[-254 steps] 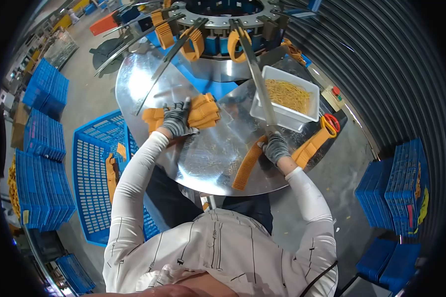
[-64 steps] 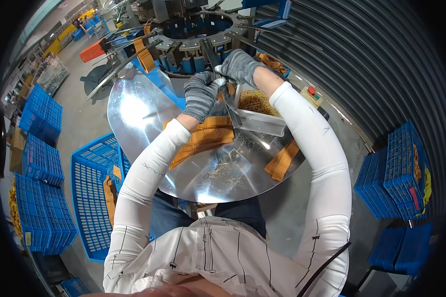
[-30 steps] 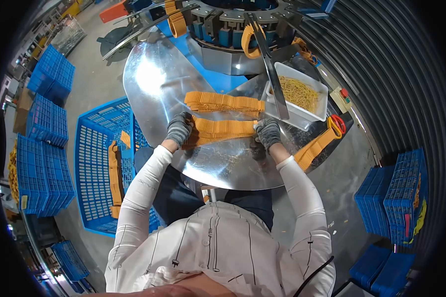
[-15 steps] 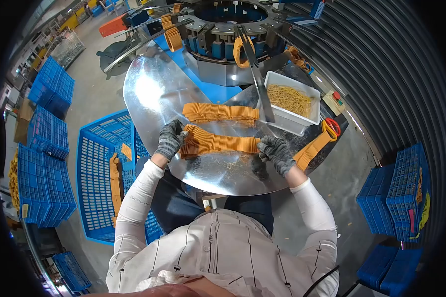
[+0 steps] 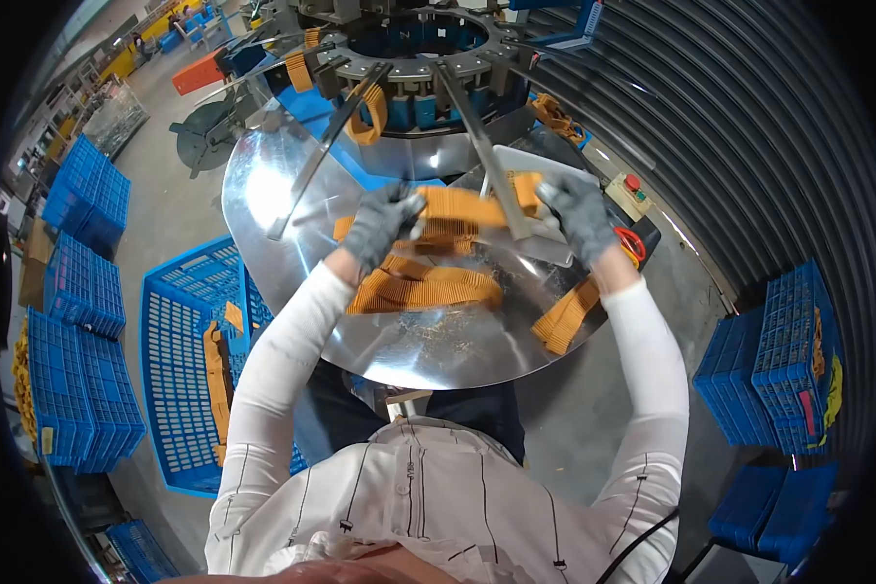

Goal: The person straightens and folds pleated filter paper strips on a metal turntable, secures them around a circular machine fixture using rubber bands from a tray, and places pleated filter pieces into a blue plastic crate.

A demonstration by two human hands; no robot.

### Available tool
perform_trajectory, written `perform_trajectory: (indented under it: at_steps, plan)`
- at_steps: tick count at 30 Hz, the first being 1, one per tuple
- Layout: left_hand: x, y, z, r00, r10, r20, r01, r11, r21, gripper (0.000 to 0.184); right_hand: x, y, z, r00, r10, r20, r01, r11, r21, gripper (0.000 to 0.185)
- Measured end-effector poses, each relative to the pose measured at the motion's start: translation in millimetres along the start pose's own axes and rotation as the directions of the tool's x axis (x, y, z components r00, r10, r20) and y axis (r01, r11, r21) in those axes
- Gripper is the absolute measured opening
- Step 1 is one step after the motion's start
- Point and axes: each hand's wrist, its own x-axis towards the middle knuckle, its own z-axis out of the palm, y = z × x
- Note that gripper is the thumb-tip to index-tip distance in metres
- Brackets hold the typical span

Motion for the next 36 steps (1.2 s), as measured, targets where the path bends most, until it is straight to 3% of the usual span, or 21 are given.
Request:
perform_trajectory:
  at_steps: [2, 5, 8, 11, 13, 14, 15, 17, 20, 21, 27, 28, 30, 31, 32, 34, 36]
  plan:
    - [15.2, 21.5, 22.0, 0.999, 0.041, 0.032, -0.04, 0.999, -0.037, 0.012, 21.0, -21.9, 18.4, 0.992, -0.022, 0.124, 0.045, 0.981, -0.188, 0.016]
    - [34.2, 35.8, 39.3, 1.0, -0.006, 0.026, 0.008, 0.996, -0.089, 0.012, 40.0, -36.6, 47.4, 0.975, 0.001, 0.224, 0.054, 0.97, -0.237, 0.014]
    - [35.4, 47.7, 42.2, 0.998, -0.046, 0.034, 0.048, 0.997, -0.061, 0.013, 40.0, -54.1, 61.7, 0.98, 0.011, 0.2, 0.054, 0.946, -0.321, 0.013]
    - [29.8, 61.0, 47.4, 0.998, -0.024, 0.053, 0.026, 0.999, -0.029, 0.013, 47.3, -52.1, 63.1, 0.971, -0.061, 0.229, 0.157, 0.891, -0.427, 0.012]
    - [38.4, 63.1, 50.5, 1.0, 0.027, 0.015, -0.029, 0.986, 0.162, 0.018, 55.1, -53.9, 63.2, 0.975, -0.061, 0.212, 0.172, 0.813, -0.556, 0.012]
    - [41.6, 65.1, 49.6, 1.0, 0.02, 0.013, -0.022, 0.97, 0.24, 0.02, 55.4, -56.6, 61.1, 0.969, -0.062, 0.24, 0.184, 0.826, -0.532, 0.012]
    - [41.1, 64.5, 48.4, 0.994, 0.1, 0.052, -0.111, 0.94, 0.321, 0.021, 55.7, -59.2, 59.6, 0.961, -0.065, 0.269, 0.199, 0.839, -0.507, 0.012]
    - [36.9, 60.3, 44.9, 0.959, 0.244, 0.144, -0.284, 0.836, 0.469, 0.022, 58.8, -59.8, 60.2, 0.947, -0.094, 0.306, 0.249, 0.816, -0.521, 0.011]
    - [39.3, 48.8, 50.1, 0.889, 0.431, 0.157, -0.418, 0.622, 0.662, 0.027, 79.4, -47.4, 65.2, 0.943, -0.149, 0.297, 0.292, 0.798, -0.528, 0.009]
    - [41.1, 47.0, 53.6, 0.861, 0.5, 0.098, -0.41, 0.566, 0.715, 0.029, 84.0, -47.2, 66.0, 0.929, -0.177, 0.324, 0.336, 0.769, -0.544, 0.014]
    - [62.6, 32.2, 57.5, 0.783, 0.62, -0.046, -0.424, 0.587, 0.69, 0.026, 101.0, -61.8, 73.8, 0.928, -0.141, 0.345, 0.365, 0.527, -0.767, 0.026]
    - [63.7, 31.1, 57.1, 0.761, 0.645, -0.066, -0.433, 0.582, 0.688, 0.026, 100.4, -67.3, 77.8, 0.883, -0.219, 0.415, 0.466, 0.306, -0.83, 0.029]
    - [81.8, 13.6, 48.6, 0.682, 0.727, -0.076, -0.474, 0.519, 0.712, 0.028, 98.4, -76.4, 87.0, 0.831, -0.193, 0.522, 0.544, 0.078, -0.836, 0.034]
    - [64.5, 18.0, 45.9, 0.699, 0.704, -0.125, -0.494, 0.602, 0.627, 0.027, 97.3, -76.0, 91.1, 0.796, -0.252, 0.551, 0.571, 0.01, -0.821, 0.035]
    - [46.8, 23.0, 43.9, 0.714, 0.679, -0.171, -0.512, 0.672, 0.534, 0.026, 98.4, -80.4, 95.8, 0.841, -0.156, 0.519, 0.527, 0.012, -0.85, 0.034]
    - [41.2, 3.4, 9.3, 0.664, 0.736, -0.134, -0.497, 0.568, 0.656, 0.024, 119.2, -71.7, 102.9, 0.888, -0.212, 0.407, 0.426, 0.049, -0.904, 0.036]
    - [39.3, -30.4, -42.4, 0.838, 0.534, -0.115, -0.315, 0.643, 0.698, 0.019, 141.0, -70.3, 110.0, 0.879, -0.261, 0.398, 0.418, 0.024, -0.908, 0.039]
